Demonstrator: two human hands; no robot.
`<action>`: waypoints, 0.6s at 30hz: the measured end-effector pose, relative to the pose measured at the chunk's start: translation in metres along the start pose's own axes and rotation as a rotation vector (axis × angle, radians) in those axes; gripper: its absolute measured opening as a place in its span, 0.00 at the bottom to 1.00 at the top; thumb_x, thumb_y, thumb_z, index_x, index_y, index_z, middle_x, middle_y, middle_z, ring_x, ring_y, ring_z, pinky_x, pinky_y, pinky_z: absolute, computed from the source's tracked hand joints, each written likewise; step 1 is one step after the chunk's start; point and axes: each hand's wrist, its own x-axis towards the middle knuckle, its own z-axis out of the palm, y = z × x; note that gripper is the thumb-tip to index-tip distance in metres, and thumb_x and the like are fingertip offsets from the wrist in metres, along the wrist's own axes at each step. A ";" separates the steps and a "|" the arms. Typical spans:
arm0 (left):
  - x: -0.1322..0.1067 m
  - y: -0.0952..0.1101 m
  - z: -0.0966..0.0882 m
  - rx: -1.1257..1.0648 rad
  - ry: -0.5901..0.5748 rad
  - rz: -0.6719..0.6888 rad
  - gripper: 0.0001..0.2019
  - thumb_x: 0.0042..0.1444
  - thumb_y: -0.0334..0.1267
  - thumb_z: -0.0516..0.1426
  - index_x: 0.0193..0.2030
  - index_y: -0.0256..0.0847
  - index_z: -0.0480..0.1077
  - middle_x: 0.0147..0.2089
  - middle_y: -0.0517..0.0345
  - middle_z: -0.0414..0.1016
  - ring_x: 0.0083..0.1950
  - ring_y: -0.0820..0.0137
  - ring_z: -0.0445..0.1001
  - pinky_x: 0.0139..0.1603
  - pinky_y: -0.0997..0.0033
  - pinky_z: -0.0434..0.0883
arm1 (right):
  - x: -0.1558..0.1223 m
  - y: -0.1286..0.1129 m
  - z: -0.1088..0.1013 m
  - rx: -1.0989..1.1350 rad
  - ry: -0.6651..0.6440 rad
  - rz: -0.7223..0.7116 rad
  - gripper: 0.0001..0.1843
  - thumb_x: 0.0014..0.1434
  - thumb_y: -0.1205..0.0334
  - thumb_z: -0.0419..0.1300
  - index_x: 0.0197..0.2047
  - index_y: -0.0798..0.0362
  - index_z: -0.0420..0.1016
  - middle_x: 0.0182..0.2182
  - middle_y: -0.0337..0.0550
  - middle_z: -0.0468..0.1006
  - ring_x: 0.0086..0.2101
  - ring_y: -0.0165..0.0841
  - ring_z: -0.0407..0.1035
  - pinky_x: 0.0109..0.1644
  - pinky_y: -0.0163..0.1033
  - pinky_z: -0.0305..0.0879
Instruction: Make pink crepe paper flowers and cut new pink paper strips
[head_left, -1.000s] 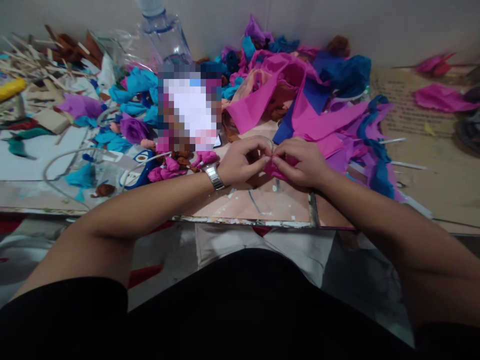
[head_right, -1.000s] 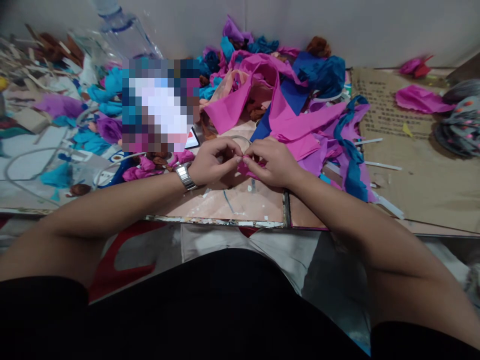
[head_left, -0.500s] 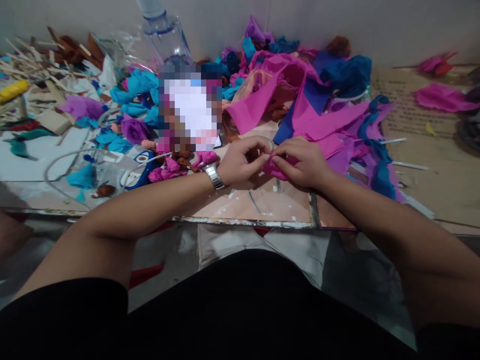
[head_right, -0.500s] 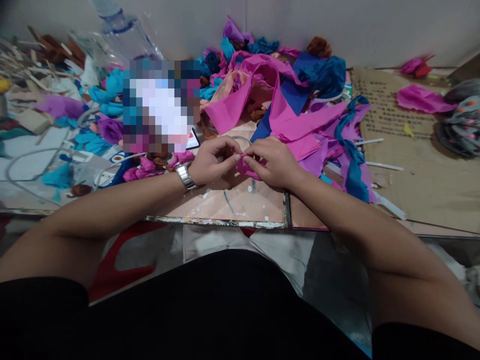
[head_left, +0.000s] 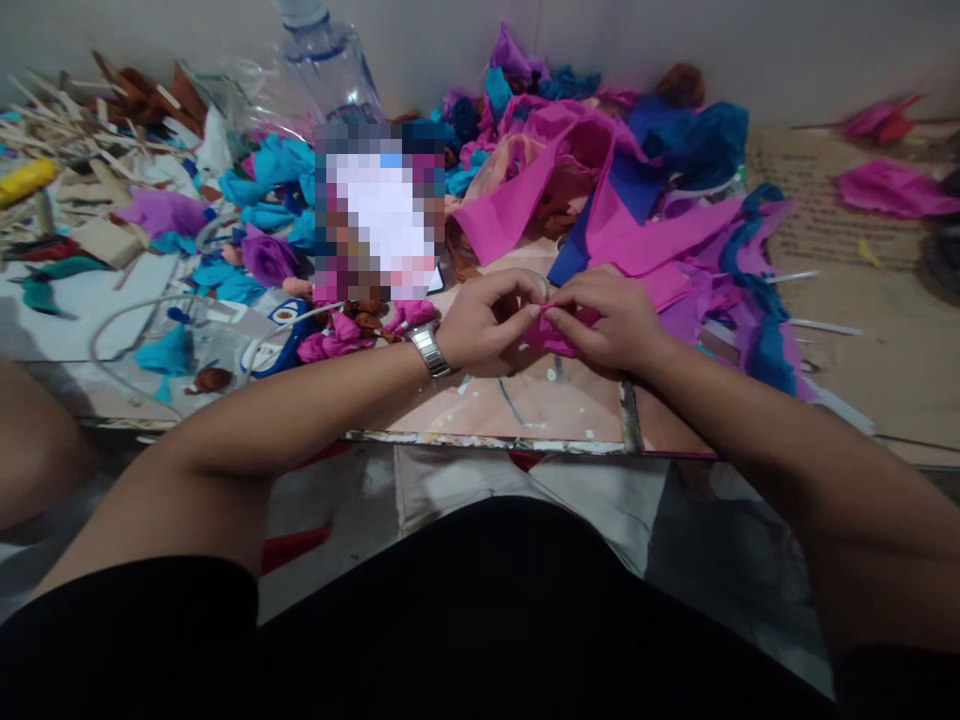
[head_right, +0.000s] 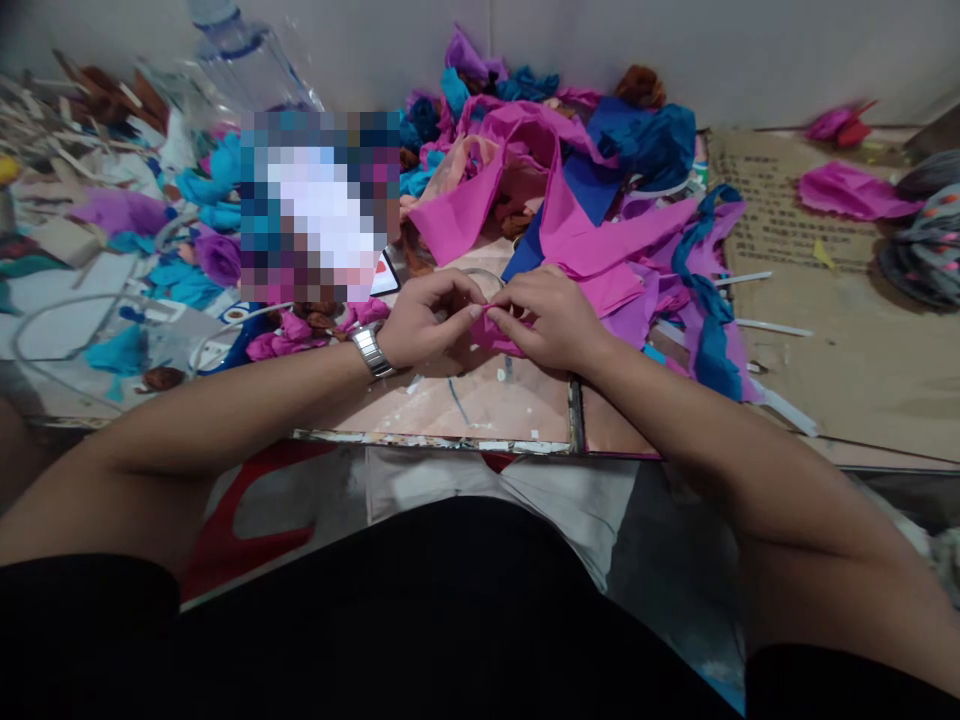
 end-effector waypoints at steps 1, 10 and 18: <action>0.000 0.000 0.000 0.003 -0.003 0.004 0.14 0.69 0.49 0.62 0.42 0.38 0.77 0.37 0.52 0.81 0.33 0.72 0.74 0.35 0.72 0.69 | 0.000 0.000 0.000 0.000 -0.001 0.002 0.18 0.73 0.47 0.58 0.39 0.48 0.82 0.31 0.42 0.83 0.35 0.41 0.76 0.47 0.49 0.65; -0.001 0.001 -0.002 0.070 -0.065 0.050 0.12 0.68 0.46 0.61 0.41 0.38 0.76 0.34 0.55 0.78 0.30 0.73 0.71 0.33 0.71 0.67 | -0.001 -0.001 -0.002 0.062 -0.074 -0.008 0.17 0.73 0.48 0.59 0.38 0.48 0.81 0.33 0.43 0.85 0.35 0.40 0.76 0.46 0.48 0.66; -0.005 0.000 -0.002 0.107 -0.100 0.038 0.10 0.67 0.45 0.61 0.41 0.40 0.75 0.32 0.57 0.77 0.30 0.71 0.71 0.33 0.70 0.67 | 0.002 -0.004 -0.006 0.058 -0.143 -0.040 0.17 0.74 0.49 0.58 0.38 0.49 0.80 0.34 0.43 0.85 0.36 0.39 0.76 0.45 0.47 0.66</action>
